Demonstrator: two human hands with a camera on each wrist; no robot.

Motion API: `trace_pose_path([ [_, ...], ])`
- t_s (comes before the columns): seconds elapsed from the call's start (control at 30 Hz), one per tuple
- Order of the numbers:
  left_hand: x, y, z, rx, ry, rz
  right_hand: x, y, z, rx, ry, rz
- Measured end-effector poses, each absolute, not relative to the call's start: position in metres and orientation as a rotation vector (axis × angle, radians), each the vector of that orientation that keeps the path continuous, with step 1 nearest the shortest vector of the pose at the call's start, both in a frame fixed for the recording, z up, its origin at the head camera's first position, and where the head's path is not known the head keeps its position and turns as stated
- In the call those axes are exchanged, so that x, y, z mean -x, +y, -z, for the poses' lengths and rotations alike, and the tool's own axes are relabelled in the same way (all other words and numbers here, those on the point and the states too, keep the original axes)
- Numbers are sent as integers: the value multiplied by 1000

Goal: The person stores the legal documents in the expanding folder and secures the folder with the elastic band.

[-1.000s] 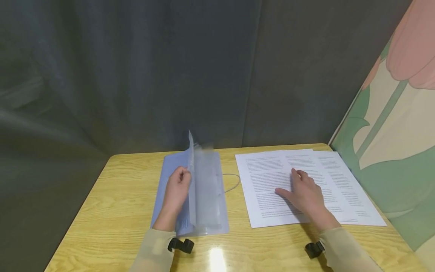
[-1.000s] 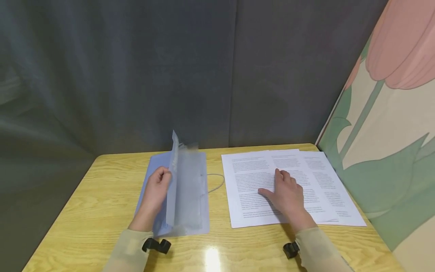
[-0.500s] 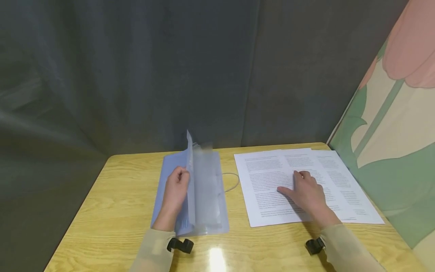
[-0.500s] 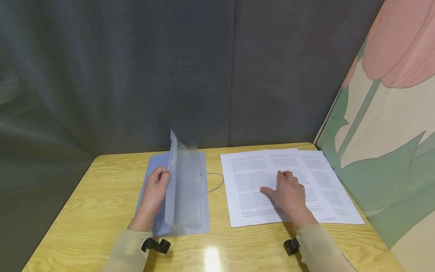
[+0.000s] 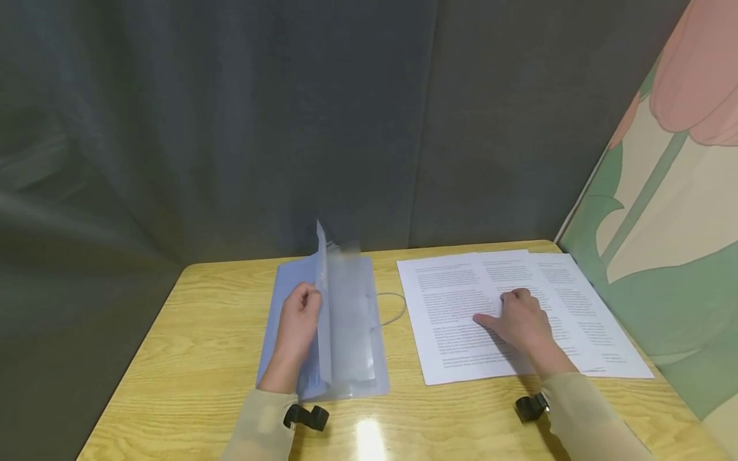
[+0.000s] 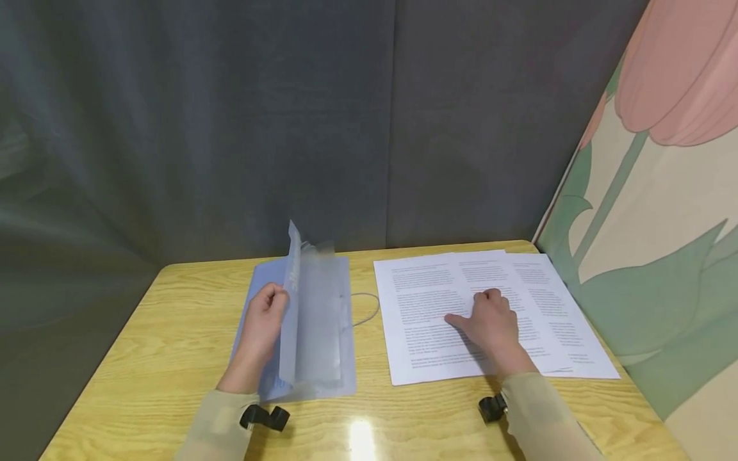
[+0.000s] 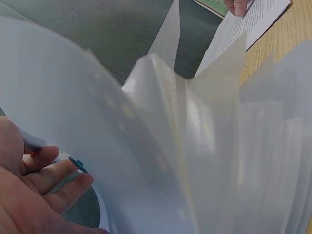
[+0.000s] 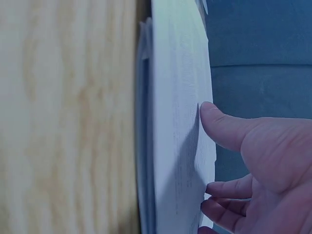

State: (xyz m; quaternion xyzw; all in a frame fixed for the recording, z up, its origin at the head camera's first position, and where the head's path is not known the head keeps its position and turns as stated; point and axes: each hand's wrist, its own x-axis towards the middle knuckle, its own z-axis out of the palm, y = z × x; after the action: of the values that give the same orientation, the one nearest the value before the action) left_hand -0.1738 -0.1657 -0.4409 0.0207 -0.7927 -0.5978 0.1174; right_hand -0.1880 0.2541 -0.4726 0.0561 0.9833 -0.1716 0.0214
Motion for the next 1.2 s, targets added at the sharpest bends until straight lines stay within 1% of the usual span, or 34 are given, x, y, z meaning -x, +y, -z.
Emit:
trace_pose_path([
  [0.5,172,-166,440,-63,-2303,1768,193,253,464,-264,2974,606],
  [0.8,173,-165,440,-61,-2292,1784,198,256,462,-255,2933,631],
  [1.2,173,-166,439,-50,-2274,1790,204,252,450,-251,2875,561],
])
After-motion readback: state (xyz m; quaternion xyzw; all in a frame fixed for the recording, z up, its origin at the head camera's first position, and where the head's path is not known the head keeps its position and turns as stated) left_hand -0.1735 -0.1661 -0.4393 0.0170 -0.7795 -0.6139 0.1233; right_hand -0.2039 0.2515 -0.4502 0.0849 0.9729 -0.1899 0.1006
